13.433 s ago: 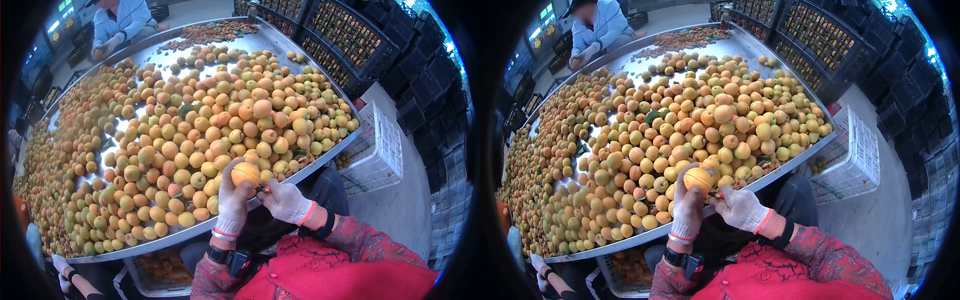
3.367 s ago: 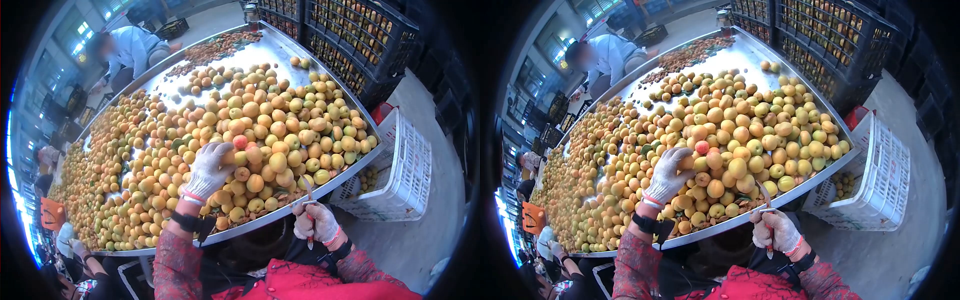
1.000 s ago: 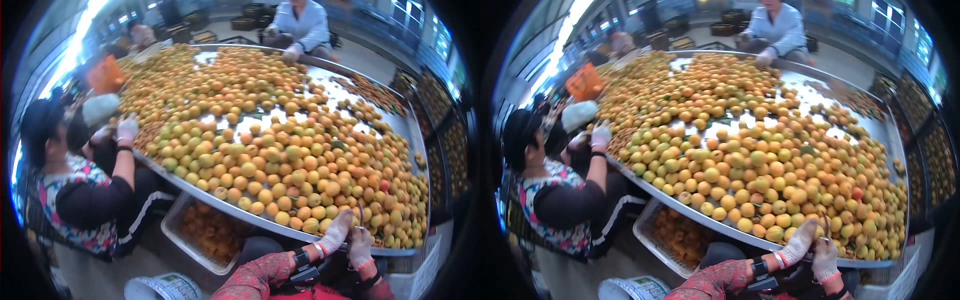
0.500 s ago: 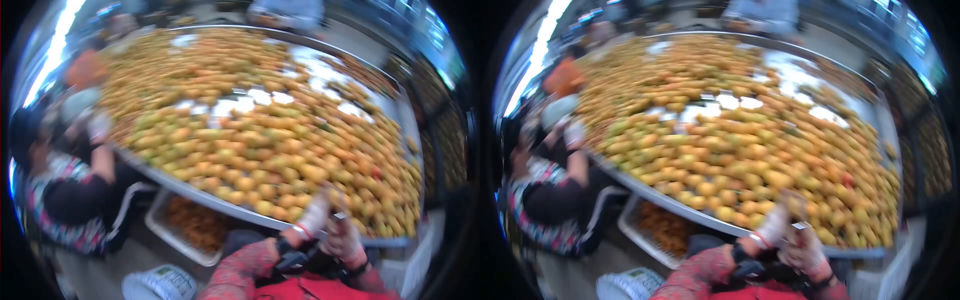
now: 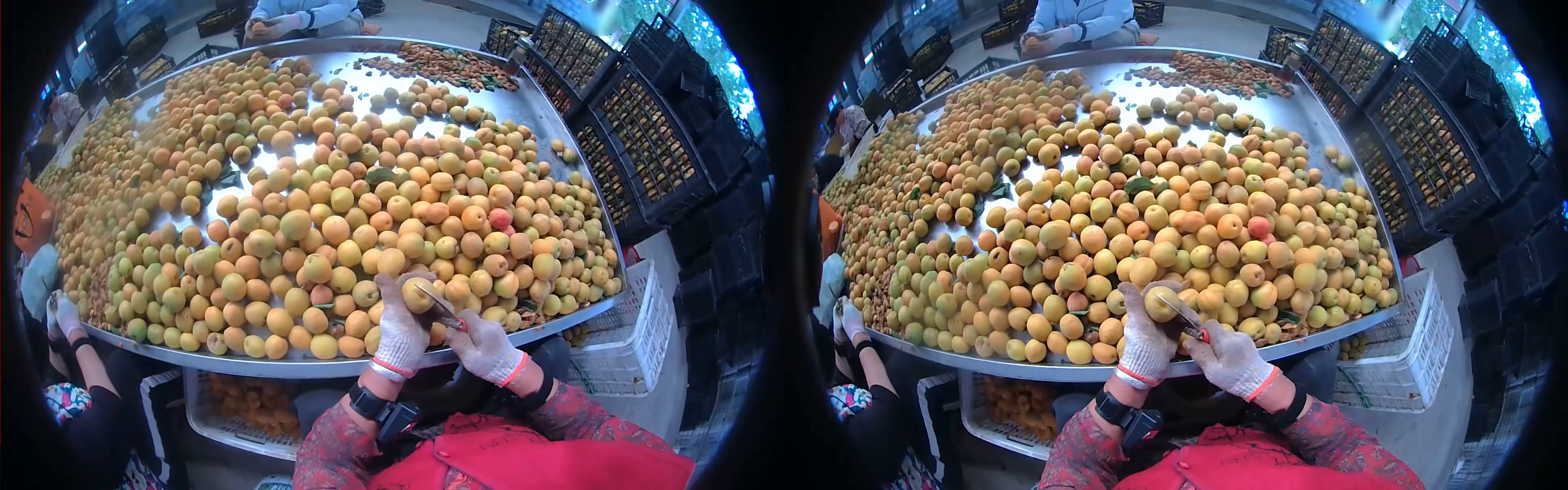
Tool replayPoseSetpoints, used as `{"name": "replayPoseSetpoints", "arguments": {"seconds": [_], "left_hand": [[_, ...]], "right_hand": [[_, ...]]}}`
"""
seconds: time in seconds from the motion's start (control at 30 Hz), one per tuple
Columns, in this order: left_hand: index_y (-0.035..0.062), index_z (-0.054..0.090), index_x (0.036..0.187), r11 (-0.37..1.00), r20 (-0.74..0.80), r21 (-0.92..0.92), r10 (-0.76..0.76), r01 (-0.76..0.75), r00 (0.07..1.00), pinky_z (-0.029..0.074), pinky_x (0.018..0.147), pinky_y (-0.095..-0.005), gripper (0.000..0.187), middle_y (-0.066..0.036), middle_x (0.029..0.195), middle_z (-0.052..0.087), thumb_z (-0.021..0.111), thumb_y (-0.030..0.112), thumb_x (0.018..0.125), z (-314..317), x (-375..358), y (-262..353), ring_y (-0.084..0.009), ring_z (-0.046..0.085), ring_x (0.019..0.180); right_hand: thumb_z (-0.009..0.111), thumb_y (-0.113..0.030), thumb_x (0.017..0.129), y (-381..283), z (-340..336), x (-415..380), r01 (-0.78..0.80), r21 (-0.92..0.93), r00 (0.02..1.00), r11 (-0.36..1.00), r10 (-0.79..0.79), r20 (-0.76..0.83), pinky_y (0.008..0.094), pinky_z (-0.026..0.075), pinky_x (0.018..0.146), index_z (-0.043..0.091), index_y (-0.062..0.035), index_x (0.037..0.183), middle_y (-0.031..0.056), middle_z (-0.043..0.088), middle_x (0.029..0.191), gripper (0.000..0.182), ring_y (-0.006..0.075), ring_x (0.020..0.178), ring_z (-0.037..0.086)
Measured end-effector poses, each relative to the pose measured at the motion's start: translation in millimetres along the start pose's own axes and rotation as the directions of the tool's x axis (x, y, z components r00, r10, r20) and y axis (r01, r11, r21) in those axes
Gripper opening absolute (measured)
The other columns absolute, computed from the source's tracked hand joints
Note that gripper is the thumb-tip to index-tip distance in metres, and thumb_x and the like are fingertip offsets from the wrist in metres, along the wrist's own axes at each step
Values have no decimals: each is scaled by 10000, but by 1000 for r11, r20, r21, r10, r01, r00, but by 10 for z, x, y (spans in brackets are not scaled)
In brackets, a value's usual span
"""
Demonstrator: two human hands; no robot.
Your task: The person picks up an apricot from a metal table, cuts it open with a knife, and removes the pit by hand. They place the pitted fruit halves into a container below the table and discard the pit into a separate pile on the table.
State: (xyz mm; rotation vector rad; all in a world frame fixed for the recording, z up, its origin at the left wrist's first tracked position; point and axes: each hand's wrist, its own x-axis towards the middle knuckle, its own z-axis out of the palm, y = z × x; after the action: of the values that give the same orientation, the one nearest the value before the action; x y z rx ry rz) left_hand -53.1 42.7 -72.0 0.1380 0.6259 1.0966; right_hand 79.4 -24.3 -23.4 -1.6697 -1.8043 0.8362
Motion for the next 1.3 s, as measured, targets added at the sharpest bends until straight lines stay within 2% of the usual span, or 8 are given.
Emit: {"name": "replayPoseSetpoints", "arguments": {"seconds": [0.37,0.57,0.77,0.87,0.97,1.1,1.2,1.3], "left_hand": [[61,537,1090,999,-51,37,19,-18,999,532,840,-427,736,-115,964,601,349,748,900,25,-42,-20,-275,630,872],[66,530,1067,993,31,94,63,-66,998,544,814,-448,726,-133,944,609,380,754,887,-46,-47,-24,-305,647,819],[29,506,1152,956,181,-165,-213,244,960,536,875,-419,764,-171,1060,625,337,735,913,89,-270,75,-284,632,1002],[26,483,1215,956,276,-197,-161,219,948,512,921,-407,724,-172,1102,617,462,681,909,69,-233,72,-256,604,1061],[47,459,1271,970,349,181,92,-163,932,486,969,-421,638,-150,1127,598,524,584,933,-18,-144,10,-297,607,1060],[34,400,1322,901,376,307,181,-307,909,503,944,-370,533,-153,1141,599,547,410,975,41,-182,92,-271,601,1116],[37,406,1327,937,358,299,67,-182,931,507,944,-391,571,-165,1168,594,537,464,970,92,-250,171,-287,596,1128],[14,417,1330,974,267,-118,-157,194,951,489,953,-363,502,-163,1158,607,477,393,1006,119,-284,81,-242,595,1096]], "right_hand": [[638,-198,900,-75,56,88,98,-113,991,989,-107,-81,455,511,569,568,-6,969,210,624,697,216,409,689,653],[627,-191,899,106,164,40,27,-238,999,971,-35,-28,462,521,592,567,3,1133,209,644,748,310,409,711,655],[634,-184,898,39,184,50,75,-296,994,952,-96,-55,461,518,595,557,-8,1200,197,638,718,358,407,716,654],[640,-185,898,51,159,72,40,-154,996,987,-51,-72,463,509,581,570,-12,1127,198,631,710,296,407,714,653],[646,-186,895,-41,62,85,87,-154,991,984,-102,-92,466,500,558,562,-7,1018,210,623,701,233,411,695,648],[650,-225,897,-171,-14,88,89,-218,986,972,-117,-121,470,491,521,537,-16,925,196,612,661,239,400,638,638],[653,-294,899,-65,83,53,158,-254,964,954,-205,-171,457,490,486,525,-24,905,156,601,603,298,368,566,628],[657,-306,896,8,167,42,162,-304,958,939,-223,-178,450,486,477,533,-18,919,155,594,586,314,366,557,626]]}}
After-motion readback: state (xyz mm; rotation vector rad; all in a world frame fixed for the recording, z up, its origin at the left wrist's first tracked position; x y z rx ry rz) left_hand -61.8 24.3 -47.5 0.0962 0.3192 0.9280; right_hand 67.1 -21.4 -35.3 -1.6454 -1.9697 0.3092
